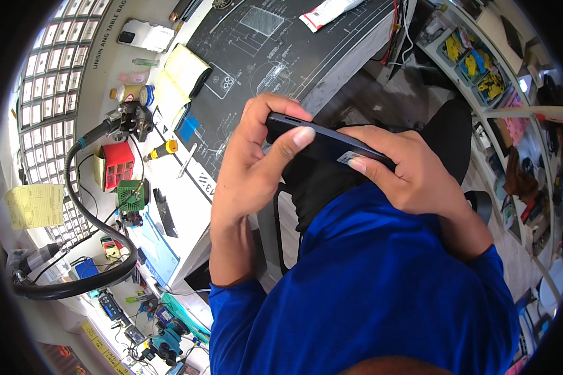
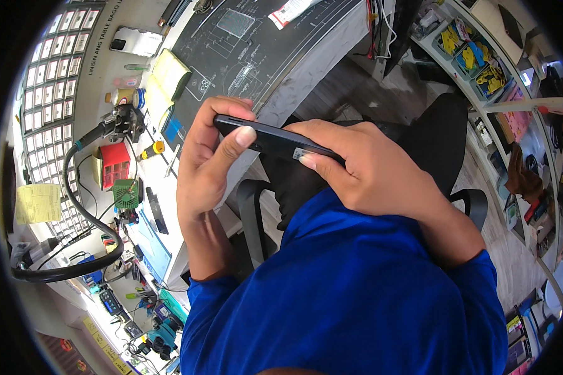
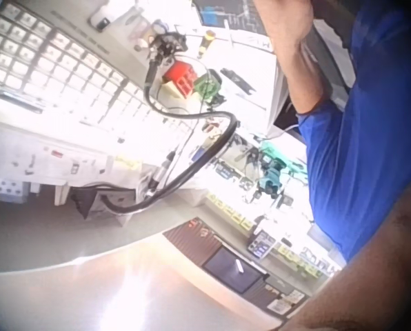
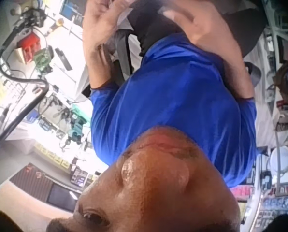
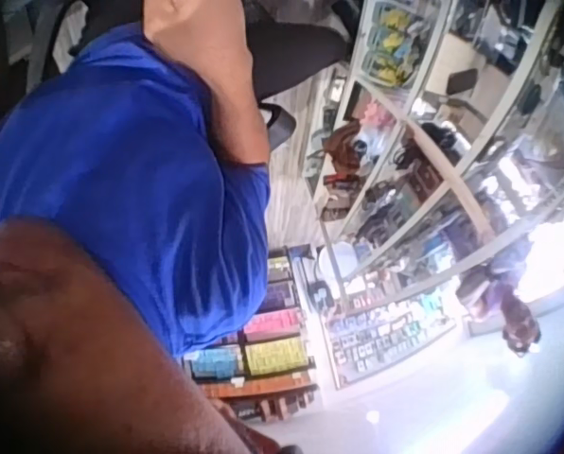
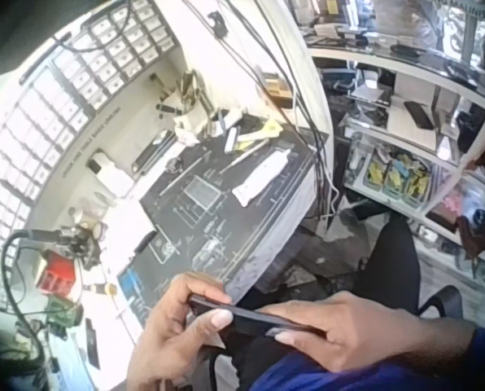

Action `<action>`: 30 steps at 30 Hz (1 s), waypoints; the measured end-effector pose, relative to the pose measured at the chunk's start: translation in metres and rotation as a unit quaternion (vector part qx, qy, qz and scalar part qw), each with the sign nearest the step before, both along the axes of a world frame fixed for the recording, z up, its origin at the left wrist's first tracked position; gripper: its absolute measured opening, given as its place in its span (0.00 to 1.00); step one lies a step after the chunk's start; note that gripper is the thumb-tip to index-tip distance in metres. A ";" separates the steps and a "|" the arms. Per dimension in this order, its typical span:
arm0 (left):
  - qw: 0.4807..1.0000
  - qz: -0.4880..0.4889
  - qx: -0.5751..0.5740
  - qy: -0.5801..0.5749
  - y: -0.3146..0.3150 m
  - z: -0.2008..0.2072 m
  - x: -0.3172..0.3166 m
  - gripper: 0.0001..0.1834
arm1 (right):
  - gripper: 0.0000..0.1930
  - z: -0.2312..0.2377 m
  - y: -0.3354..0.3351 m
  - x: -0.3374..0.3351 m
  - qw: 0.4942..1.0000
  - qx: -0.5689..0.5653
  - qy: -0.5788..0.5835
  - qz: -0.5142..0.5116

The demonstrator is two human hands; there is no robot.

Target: The person removes the back cover of a smartphone, then applies adhesive around the camera module area and reattaches the back cover. The person presses the edges to secure the cover and inspects the fit.

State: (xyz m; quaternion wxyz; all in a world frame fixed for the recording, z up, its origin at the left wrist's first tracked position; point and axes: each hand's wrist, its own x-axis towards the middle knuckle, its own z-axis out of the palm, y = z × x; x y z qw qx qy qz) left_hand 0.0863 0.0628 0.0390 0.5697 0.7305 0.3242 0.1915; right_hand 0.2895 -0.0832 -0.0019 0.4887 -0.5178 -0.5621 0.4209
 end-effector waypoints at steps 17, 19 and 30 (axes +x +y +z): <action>0.980 -0.037 -0.186 0.055 -0.018 0.003 0.002 0.13 | 0.16 -0.017 0.001 0.026 0.950 -0.082 0.298 -0.049; 0.982 -0.048 -0.165 0.076 -0.019 -0.002 0.006 0.10 | 0.16 -0.019 -0.001 0.025 0.951 -0.083 0.291 -0.055; 0.991 -0.048 -0.125 0.027 -0.040 -0.023 0.018 0.10 | 0.12 -0.016 -0.006 0.021 0.962 -0.071 0.247 -0.088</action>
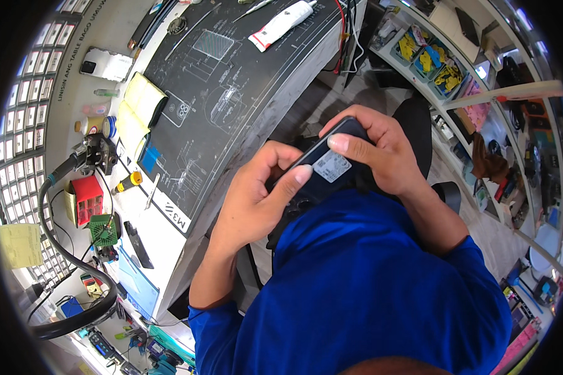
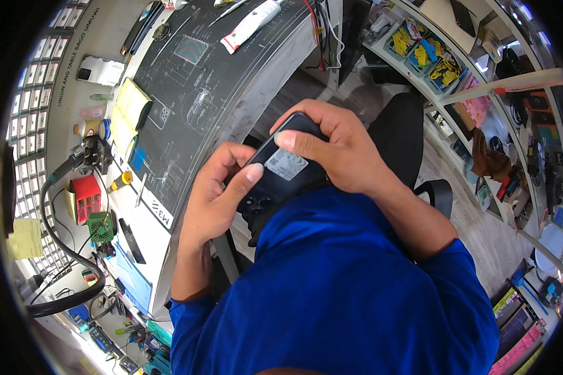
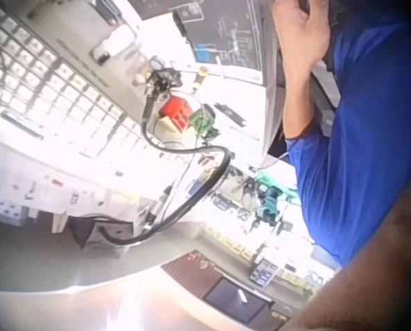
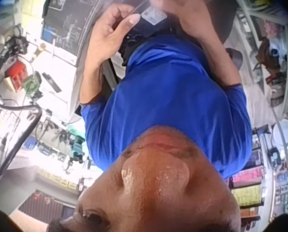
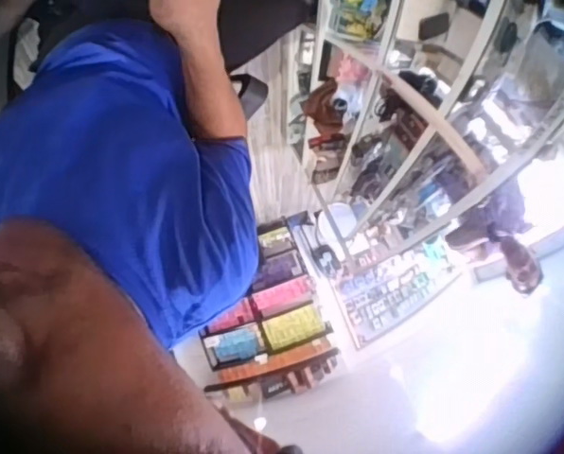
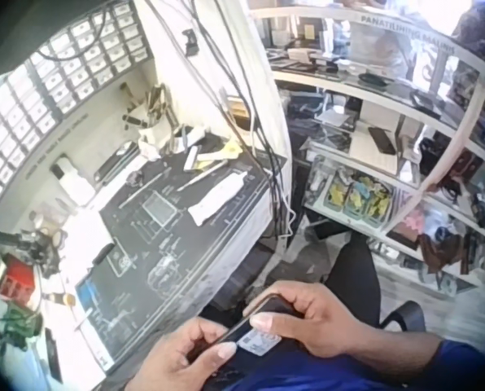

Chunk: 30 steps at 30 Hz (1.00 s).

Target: The person removes the back cover of a smartphone, then applies adhesive around the camera module area and reattaches the back cover. The person presses the edges to secure the cover and inspects the fit.

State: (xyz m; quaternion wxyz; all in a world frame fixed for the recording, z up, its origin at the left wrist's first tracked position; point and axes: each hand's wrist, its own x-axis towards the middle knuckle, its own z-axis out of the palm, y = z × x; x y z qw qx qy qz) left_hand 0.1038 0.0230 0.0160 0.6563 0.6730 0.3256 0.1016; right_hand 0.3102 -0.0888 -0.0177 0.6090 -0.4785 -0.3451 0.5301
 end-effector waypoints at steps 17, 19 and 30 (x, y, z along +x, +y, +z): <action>0.999 -0.017 -0.030 0.021 -0.006 -0.011 -0.001 0.14 | 0.14 0.001 0.000 0.000 0.999 -0.023 -0.024 0.038; 0.999 -0.020 -0.022 0.021 -0.006 -0.009 -0.001 0.13 | 0.14 0.001 0.000 0.001 0.998 -0.016 -0.048 0.035; 0.994 0.006 -0.103 -0.027 -0.004 0.001 -0.003 0.13 | 0.14 0.009 0.003 0.006 0.992 -0.015 0.111 0.053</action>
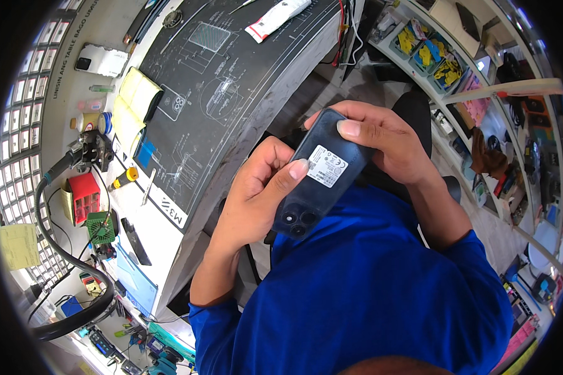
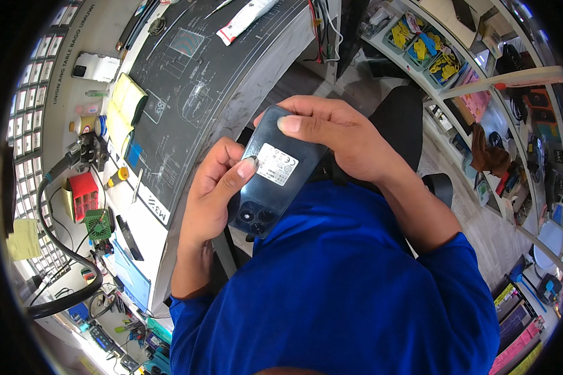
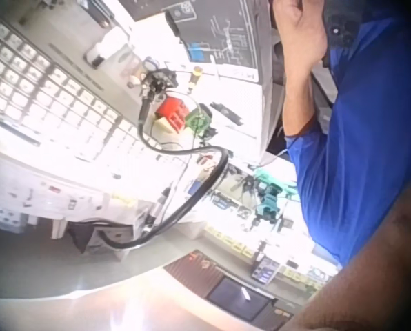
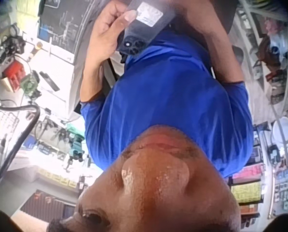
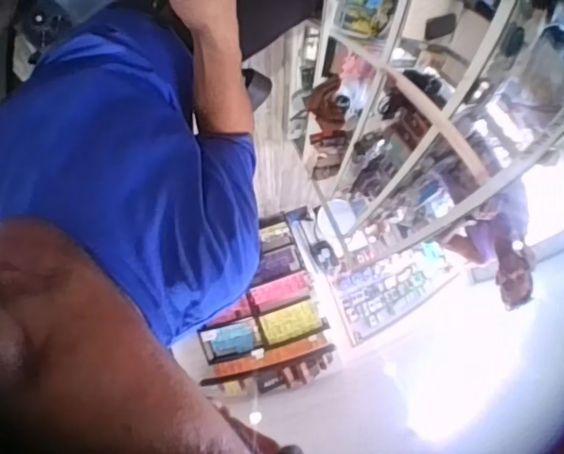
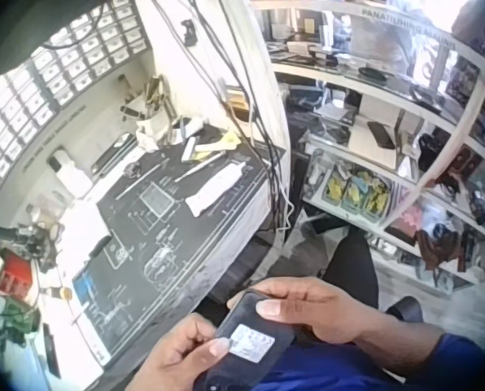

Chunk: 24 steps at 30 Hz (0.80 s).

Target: The person removes the back cover of a smartphone, then applies adhesive around the camera module area and reattaches the back cover. The person presses the edges to secure the cover and inspects the fit.

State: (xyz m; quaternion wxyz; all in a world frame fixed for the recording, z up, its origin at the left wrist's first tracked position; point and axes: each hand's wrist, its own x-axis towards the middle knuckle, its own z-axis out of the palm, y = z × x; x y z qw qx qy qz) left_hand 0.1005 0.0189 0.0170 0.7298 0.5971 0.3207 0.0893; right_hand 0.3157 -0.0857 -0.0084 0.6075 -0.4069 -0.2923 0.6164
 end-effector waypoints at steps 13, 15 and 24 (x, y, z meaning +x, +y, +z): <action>0.995 -0.010 0.095 0.021 -0.004 0.001 -0.003 0.12 | 0.11 -0.004 0.001 -0.013 0.990 0.002 -0.131 -0.048; 0.990 -0.032 0.127 0.051 0.000 0.003 -0.002 0.13 | 0.11 -0.001 0.001 -0.014 0.988 0.030 -0.149 -0.034; 0.964 -0.088 0.223 0.115 0.006 0.030 0.001 0.11 | 0.15 -0.002 -0.004 -0.009 0.986 0.016 -0.164 0.013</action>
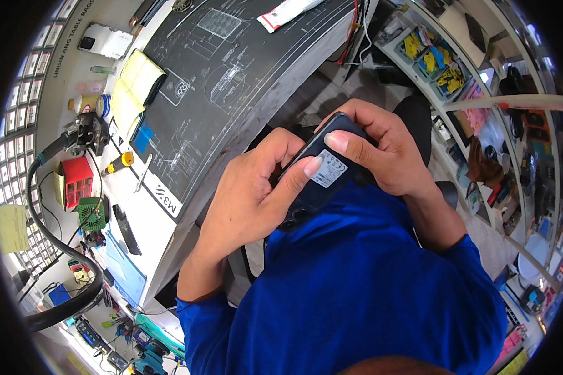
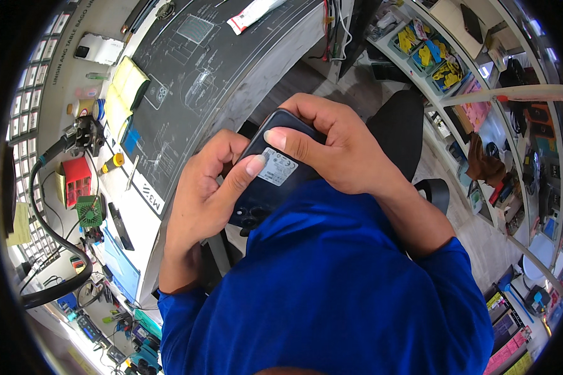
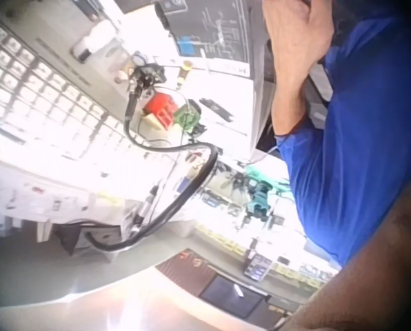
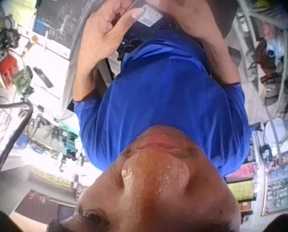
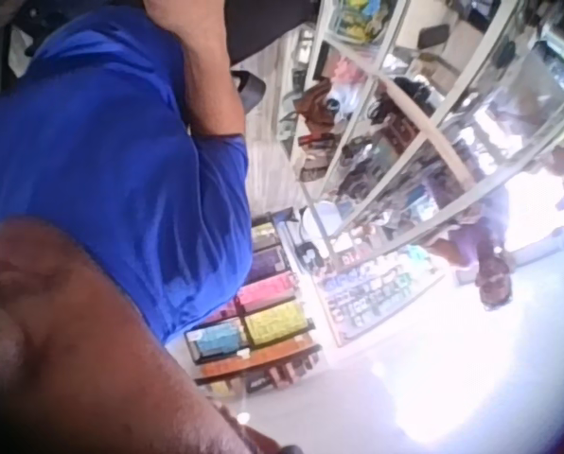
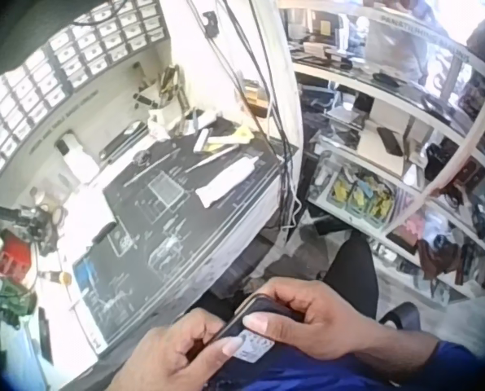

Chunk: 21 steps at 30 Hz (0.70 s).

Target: The person removes the back cover of a smartphone, then applies adhesive around the camera module area and reattaches the back cover. The person presses the edges to secure the cover and inspects the fit.

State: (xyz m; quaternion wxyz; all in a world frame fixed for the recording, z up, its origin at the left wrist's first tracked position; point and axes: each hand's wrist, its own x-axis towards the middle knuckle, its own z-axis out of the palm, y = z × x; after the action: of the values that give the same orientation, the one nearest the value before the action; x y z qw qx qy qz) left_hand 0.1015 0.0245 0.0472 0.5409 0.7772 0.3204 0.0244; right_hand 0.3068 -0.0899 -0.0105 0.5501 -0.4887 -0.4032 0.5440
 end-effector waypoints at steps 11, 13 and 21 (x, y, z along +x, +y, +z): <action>0.982 0.087 -0.067 -0.156 -0.004 -0.025 -0.011 0.12 | 0.20 0.012 0.004 -0.002 0.997 0.068 -0.014 -0.039; 0.947 0.110 -0.230 -0.194 -0.013 -0.025 -0.006 0.18 | 0.19 0.015 0.009 0.001 0.995 0.087 -0.038 -0.031; 0.884 0.036 -0.400 -0.238 -0.017 -0.028 0.002 0.38 | 0.18 0.032 0.029 0.016 0.987 0.094 -0.117 0.057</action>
State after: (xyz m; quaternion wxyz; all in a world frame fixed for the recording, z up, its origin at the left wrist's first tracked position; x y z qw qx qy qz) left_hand 0.1034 0.0074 0.0196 0.8646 0.4537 0.1924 0.0976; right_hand 0.3229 -0.0605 0.0213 0.5109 -0.4711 -0.5412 0.4734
